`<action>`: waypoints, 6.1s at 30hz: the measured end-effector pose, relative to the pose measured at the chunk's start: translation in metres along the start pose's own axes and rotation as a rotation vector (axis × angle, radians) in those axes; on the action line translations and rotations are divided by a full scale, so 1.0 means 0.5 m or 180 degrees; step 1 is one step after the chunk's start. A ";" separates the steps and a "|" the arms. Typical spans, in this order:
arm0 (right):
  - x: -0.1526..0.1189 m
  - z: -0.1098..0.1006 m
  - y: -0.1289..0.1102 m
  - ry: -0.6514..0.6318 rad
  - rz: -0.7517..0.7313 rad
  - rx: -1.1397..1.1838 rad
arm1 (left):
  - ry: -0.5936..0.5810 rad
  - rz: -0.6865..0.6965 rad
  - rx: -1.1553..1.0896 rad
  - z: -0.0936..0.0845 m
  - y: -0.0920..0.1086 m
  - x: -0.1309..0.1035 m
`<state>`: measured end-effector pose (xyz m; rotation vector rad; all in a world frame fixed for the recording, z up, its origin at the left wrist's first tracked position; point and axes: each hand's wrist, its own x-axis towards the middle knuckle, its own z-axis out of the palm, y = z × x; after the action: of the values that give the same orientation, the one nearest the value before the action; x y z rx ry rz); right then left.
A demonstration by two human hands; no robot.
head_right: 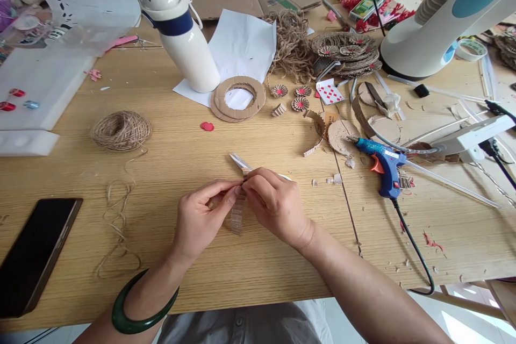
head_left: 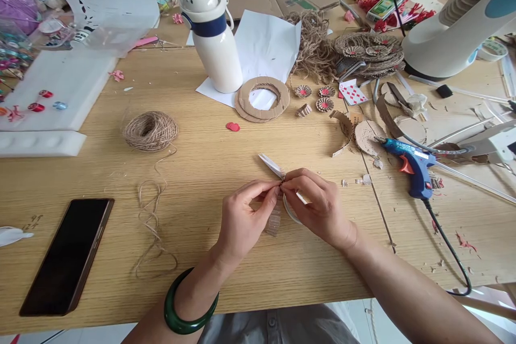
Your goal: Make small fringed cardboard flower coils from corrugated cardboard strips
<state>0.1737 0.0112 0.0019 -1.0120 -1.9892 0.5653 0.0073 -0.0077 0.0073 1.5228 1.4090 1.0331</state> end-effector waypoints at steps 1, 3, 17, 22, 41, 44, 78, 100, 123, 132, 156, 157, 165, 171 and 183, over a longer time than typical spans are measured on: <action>0.000 0.000 0.000 -0.0015 -0.0021 -0.0044 | -0.0016 -0.0087 -0.0082 0.000 -0.001 0.000; 0.000 0.000 0.001 -0.0044 -0.0023 -0.0117 | -0.0056 -0.0227 -0.0250 0.000 -0.003 0.001; 0.001 0.002 0.004 -0.0023 -0.0111 -0.0238 | 0.0000 -0.0587 -0.0884 0.003 -0.005 0.007; 0.004 -0.001 0.002 0.0223 0.0156 -0.0137 | 0.0068 -0.0618 -0.0944 0.001 -0.005 0.007; 0.027 -0.042 0.006 0.0044 0.1582 0.0565 | 0.0155 -0.1196 -0.2032 0.003 -0.011 0.022; 0.016 -0.005 -0.010 -0.0424 0.1835 0.1445 | 0.0364 -0.1130 -0.2134 0.005 -0.008 0.023; 0.041 -0.013 0.001 -0.0047 0.2856 0.2491 | 0.0901 -0.1350 -0.2705 -0.021 -0.011 0.044; 0.035 -0.002 0.009 -0.0056 0.2384 0.1626 | -0.0029 -0.0603 -0.0775 -0.011 -0.016 0.026; 0.032 -0.102 0.033 -0.0334 0.2767 0.2451 | 0.0154 -0.0810 -0.2234 -0.022 -0.027 0.047; 0.038 -0.130 0.003 -0.2001 0.2203 0.2525 | 0.0279 -0.0794 -0.2486 -0.034 -0.021 0.049; 0.040 -0.084 -0.014 -0.2093 0.2385 0.2342 | 0.0164 -0.0769 -0.2271 -0.025 -0.017 0.041; 0.040 -0.084 -0.015 -0.2087 0.2417 0.2343 | 0.0164 -0.0767 -0.2266 -0.025 -0.017 0.041; 0.045 -0.083 -0.021 -0.2013 0.2590 0.2382 | 0.0167 -0.0750 -0.2260 -0.022 -0.018 0.040; 0.043 -0.082 -0.019 -0.1956 0.2570 0.2378 | 0.0164 -0.0762 -0.2249 -0.022 -0.017 0.041; 0.043 -0.075 -0.018 -0.1845 0.2571 0.2342 | 0.0177 -0.0814 -0.2226 -0.020 -0.017 0.041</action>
<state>0.1932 0.0245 0.0395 -1.2049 -1.4888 2.0391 -0.0041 0.0133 0.0036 0.7908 1.0723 1.2374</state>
